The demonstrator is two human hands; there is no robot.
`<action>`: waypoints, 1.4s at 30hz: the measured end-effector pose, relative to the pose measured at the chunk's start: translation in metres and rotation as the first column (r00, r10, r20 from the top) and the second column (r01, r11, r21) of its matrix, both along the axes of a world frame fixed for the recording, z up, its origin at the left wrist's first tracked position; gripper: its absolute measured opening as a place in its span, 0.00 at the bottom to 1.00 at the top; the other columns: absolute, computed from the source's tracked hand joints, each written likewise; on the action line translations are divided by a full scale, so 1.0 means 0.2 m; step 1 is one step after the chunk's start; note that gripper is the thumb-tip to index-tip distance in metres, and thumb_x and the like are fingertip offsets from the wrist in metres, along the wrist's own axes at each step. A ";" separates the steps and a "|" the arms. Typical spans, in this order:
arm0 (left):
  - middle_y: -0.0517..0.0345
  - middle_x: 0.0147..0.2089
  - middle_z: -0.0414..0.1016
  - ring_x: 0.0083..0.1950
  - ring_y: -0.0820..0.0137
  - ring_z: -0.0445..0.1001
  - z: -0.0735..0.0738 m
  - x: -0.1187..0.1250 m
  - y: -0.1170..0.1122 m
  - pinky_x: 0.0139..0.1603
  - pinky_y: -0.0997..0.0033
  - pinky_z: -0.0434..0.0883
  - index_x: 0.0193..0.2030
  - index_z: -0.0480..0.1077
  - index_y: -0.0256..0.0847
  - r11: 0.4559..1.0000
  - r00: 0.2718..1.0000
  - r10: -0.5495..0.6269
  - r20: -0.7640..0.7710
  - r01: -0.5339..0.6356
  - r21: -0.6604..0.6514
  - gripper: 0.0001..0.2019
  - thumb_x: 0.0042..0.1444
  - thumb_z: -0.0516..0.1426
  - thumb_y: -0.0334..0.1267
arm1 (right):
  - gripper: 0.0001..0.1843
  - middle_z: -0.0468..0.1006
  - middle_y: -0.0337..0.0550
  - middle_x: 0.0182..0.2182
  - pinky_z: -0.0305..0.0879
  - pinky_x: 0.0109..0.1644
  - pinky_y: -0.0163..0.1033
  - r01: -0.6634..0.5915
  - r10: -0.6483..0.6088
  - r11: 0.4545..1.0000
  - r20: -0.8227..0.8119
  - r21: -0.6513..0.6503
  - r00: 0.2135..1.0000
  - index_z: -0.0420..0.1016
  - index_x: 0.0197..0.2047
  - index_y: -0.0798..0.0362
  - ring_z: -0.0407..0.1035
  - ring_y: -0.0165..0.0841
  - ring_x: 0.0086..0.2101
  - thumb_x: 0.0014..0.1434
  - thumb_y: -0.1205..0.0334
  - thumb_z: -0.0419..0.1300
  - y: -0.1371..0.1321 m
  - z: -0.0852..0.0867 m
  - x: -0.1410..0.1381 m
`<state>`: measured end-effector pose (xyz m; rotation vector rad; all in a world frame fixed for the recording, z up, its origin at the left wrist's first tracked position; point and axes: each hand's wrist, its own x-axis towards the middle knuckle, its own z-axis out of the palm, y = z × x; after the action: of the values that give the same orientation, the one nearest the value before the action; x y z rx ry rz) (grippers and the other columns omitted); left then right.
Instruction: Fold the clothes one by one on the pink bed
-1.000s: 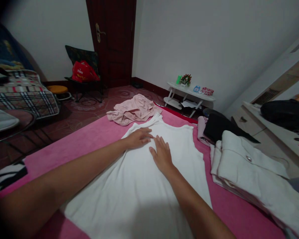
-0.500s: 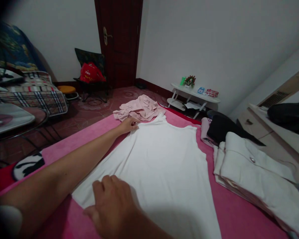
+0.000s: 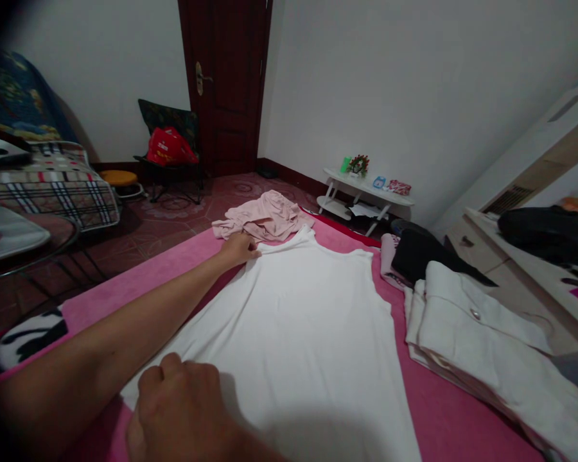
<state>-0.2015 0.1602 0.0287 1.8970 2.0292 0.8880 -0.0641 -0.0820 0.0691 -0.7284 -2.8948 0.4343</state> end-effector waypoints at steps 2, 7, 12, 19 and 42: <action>0.55 0.30 0.74 0.40 0.62 0.73 0.00 -0.01 0.02 0.40 0.69 0.65 0.26 0.73 0.40 1.000 1.000 0.006 0.025 -0.007 0.005 0.07 0.46 0.64 0.40 | 0.07 0.74 0.42 0.33 0.65 0.26 0.38 0.015 -0.017 1.000 -0.088 -0.019 0.996 0.70 0.37 0.52 0.70 0.36 0.29 0.56 0.60 0.56 0.01 -0.01 0.01; 0.58 0.27 0.73 0.34 0.67 0.71 -0.02 -0.06 0.07 0.34 0.72 0.64 0.28 0.71 0.37 1.000 0.990 -0.006 0.143 0.003 0.019 0.09 0.50 0.60 0.40 | 0.07 0.74 0.39 0.32 0.64 0.29 0.35 -0.060 0.047 0.996 -0.194 -0.062 0.980 0.69 0.36 0.51 0.70 0.33 0.31 0.58 0.57 0.55 0.00 -0.15 -0.01; 0.58 0.30 0.73 0.33 0.70 0.72 -0.02 -0.04 0.06 0.31 0.75 0.64 0.33 0.70 0.36 0.999 0.964 -0.046 0.263 0.046 0.009 0.09 0.52 0.59 0.41 | 0.11 0.74 0.38 0.39 0.67 0.39 0.33 -0.136 0.103 0.984 -0.262 -0.111 0.960 0.68 0.46 0.50 0.70 0.30 0.37 0.60 0.63 0.53 0.01 -0.21 -0.03; 0.61 0.25 0.72 0.24 0.71 0.71 0.07 -0.03 -0.04 0.24 0.75 0.65 0.50 0.69 0.36 0.938 0.903 -0.225 0.365 0.303 -0.171 0.27 0.47 0.63 0.51 | 0.21 0.68 0.42 0.55 0.69 0.44 0.41 -0.385 0.400 0.915 -0.152 0.118 0.904 0.65 0.51 0.52 0.63 0.38 0.49 0.62 0.47 0.53 0.00 -0.17 -0.02; 0.64 0.24 0.65 0.25 0.74 0.61 0.16 -0.19 -1.12 0.25 0.75 0.54 0.27 0.63 0.39 0.820 0.931 -0.331 0.153 0.364 -0.442 0.04 0.48 0.55 0.37 | 0.24 0.78 0.52 0.43 0.68 0.40 0.37 0.638 -0.742 0.667 -0.260 -0.386 0.618 0.69 0.53 0.58 0.73 0.36 0.39 0.55 0.56 0.61 1.08 -0.12 0.02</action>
<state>-0.2387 -0.0633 0.0611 1.8341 1.5868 0.3264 -0.0592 0.1335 0.0443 -1.5184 -1.9580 0.7415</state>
